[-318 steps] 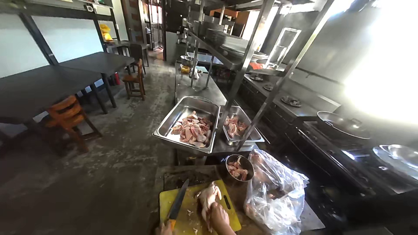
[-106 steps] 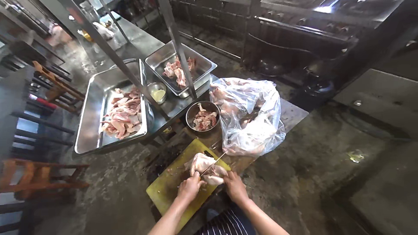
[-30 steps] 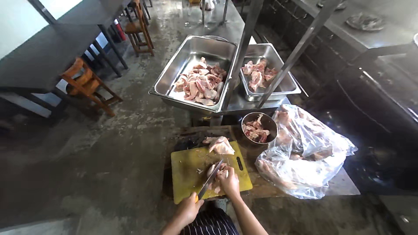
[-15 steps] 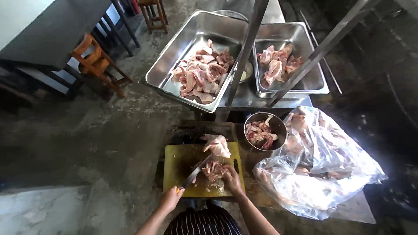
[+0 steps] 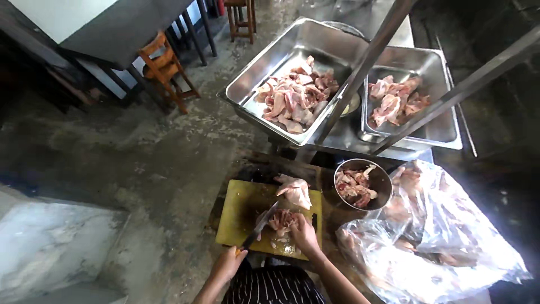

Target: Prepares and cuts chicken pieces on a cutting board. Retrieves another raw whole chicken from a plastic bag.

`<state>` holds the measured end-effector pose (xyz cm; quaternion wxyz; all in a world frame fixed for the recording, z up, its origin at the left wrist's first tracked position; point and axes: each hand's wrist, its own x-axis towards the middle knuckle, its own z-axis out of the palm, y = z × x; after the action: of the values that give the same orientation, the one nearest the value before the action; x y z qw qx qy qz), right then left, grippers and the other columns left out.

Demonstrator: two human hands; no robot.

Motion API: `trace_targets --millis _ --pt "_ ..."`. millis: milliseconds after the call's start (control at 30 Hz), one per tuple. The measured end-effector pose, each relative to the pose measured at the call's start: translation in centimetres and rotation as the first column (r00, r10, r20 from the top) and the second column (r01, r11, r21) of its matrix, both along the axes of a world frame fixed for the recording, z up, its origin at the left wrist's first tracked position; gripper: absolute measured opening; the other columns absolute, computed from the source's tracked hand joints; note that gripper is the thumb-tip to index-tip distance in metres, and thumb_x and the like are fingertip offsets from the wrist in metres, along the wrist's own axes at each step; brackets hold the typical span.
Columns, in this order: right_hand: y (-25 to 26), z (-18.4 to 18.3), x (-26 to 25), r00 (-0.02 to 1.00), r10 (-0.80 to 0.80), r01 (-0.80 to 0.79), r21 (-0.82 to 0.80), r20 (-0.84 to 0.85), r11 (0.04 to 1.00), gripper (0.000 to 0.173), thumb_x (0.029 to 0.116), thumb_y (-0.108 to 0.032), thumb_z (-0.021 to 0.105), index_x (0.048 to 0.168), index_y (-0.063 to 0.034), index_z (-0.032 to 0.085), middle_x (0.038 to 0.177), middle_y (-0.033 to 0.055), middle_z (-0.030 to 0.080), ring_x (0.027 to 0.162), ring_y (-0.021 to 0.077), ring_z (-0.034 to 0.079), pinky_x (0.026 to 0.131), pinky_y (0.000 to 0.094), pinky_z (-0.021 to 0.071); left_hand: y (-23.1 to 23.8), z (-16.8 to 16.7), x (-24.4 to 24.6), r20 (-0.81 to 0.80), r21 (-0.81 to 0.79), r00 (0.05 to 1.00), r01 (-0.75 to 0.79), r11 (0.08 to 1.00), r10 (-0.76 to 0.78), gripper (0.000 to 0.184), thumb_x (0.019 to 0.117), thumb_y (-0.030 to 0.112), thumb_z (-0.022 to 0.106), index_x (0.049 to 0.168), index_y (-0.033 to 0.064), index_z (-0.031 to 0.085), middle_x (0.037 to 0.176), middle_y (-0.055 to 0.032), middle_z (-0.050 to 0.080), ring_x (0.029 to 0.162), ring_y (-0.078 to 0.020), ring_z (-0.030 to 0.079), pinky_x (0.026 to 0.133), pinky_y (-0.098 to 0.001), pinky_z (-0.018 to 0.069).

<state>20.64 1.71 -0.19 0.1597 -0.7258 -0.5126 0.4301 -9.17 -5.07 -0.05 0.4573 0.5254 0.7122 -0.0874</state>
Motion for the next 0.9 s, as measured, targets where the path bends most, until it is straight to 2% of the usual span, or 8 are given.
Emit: trace_targets --millis 100,200,300,433,533,600,767,900 --pt "-0.1 1.1 -1.2 0.999 -0.013 0.013 -0.019 0.034 1.0 0.04 0.0973 -0.022 0.064 0.135 -0.0116 0.062 0.131 0.0196 0.062 0.119 0.0366 0.063 0.099 0.0568 0.053 -1.8 1.4 0.7 0.014 0.014 0.999 -0.051 0.999 0.051 0.06 0.1022 0.061 0.05 0.128 0.0087 0.065 0.111 -0.0164 0.071 0.106 -0.0325 0.07 0.094 -0.0572 0.0554" --pt "0.2 2.1 -1.8 0.998 -0.038 0.041 -0.063 0.045 0.997 0.038 0.0996 -0.029 0.063 0.133 -0.0117 0.064 0.121 0.0182 0.069 0.108 0.0343 0.068 0.093 0.0567 0.055 -3.6 2.7 1.3 0.057 0.023 0.996 -0.068 0.997 0.067 0.062 0.1028 0.062 0.048 0.131 0.0089 0.064 0.111 -0.017 0.072 0.106 -0.033 0.071 0.094 -0.0576 0.0557" --pt "0.2 2.7 -2.2 0.998 -0.057 0.058 -0.096 0.012 0.994 0.035 0.0998 -0.03 0.063 0.13 -0.014 0.066 0.111 0.0149 0.072 0.1 0.0316 0.071 0.089 0.0557 0.0565 -4.5 2.8 2.1 0.079 -0.012 0.996 -0.043 0.999 0.044 0.06 0.1039 0.06 0.047 0.13 0.0079 0.063 0.111 -0.0178 0.072 0.106 -0.0346 0.07 0.094 -0.0586 0.055" --pt "-0.2 2.5 -2.4 0.993 -0.114 0.113 -0.132 -0.006 0.985 0.033 0.1008 -0.027 0.061 0.13 -0.0139 0.065 0.11 0.0132 0.073 0.098 0.0294 0.071 0.087 0.0537 0.0573 -4.9 0.2 2.3 0.019 -0.012 1.0 0.005 1.0 -0.005 0.058 0.1041 0.06 0.044 0.125 0.0098 0.063 0.106 -0.0161 0.073 0.104 -0.0341 0.071 0.09 -0.0589 0.0565" --pt "-0.8 0.4 -2.0 0.972 -0.203 0.187 -0.131 -0.115 0.973 0.032 0.1006 -0.023 0.062 0.13 -0.0112 0.065 0.106 0.0136 0.072 0.09 0.0267 0.071 0.081 0.0498 0.059 -5.4 -0.7 1.9 -0.039 -0.037 0.999 -0.003 0.999 0.002 0.058 0.1051 0.058 0.042 0.128 0.0087 0.062 0.109 -0.0169 0.072 0.107 -0.0349 0.071 0.092 -0.0587 0.0563" --pt "-1.3 -0.6 -1.7 0.959 -0.238 0.219 -0.129 -0.154 0.967 0.031 0.1014 -0.022 0.061 0.13 -0.0103 0.065 0.103 0.0134 0.072 0.085 0.0255 0.071 0.077 0.048 0.0592 -6.1 -0.4 1.5 -0.077 -0.051 0.997 0.0 0.999 -0.004 0.058 0.1058 0.057 0.041 0.131 0.0088 0.06 0.113 -0.0169 0.072 0.109 -0.0349 0.071 0.093 -0.0584 0.056" --pt "-1.8 -1.0 -1.7 0.959 -0.243 0.23 -0.101 -0.146 0.968 0.028 0.1012 -0.021 0.061 0.127 -0.0115 0.067 0.106 0.0126 0.073 0.09 0.0254 0.071 0.081 0.0493 0.0585 -7.8 1.4 1.1 -0.173 -0.043 0.985 -0.003 0.999 -0.004 0.055 0.1073 0.054 0.041 0.135 0.009 0.058 0.111 -0.0165 0.074 0.107 -0.0337 0.072 0.092 -0.0561 0.0574" --pt "-2.2 -0.6 -2.6 0.946 -0.285 0.269 -0.121 -0.153 0.956 0.031 0.1004 -0.024 0.064 0.128 -0.0093 0.065 0.105 0.0138 0.072 0.089 0.0262 0.071 0.081 0.0499 0.0588 -8.8 2.3 1.9 -0.262 -0.016 0.965 0.005 1.0 -0.009 0.055 0.1086 0.052 0.038 0.146 0.0133 0.052 0.116 -0.0169 0.073 0.107 -0.0349 0.072 0.09 -0.0551 0.0585"
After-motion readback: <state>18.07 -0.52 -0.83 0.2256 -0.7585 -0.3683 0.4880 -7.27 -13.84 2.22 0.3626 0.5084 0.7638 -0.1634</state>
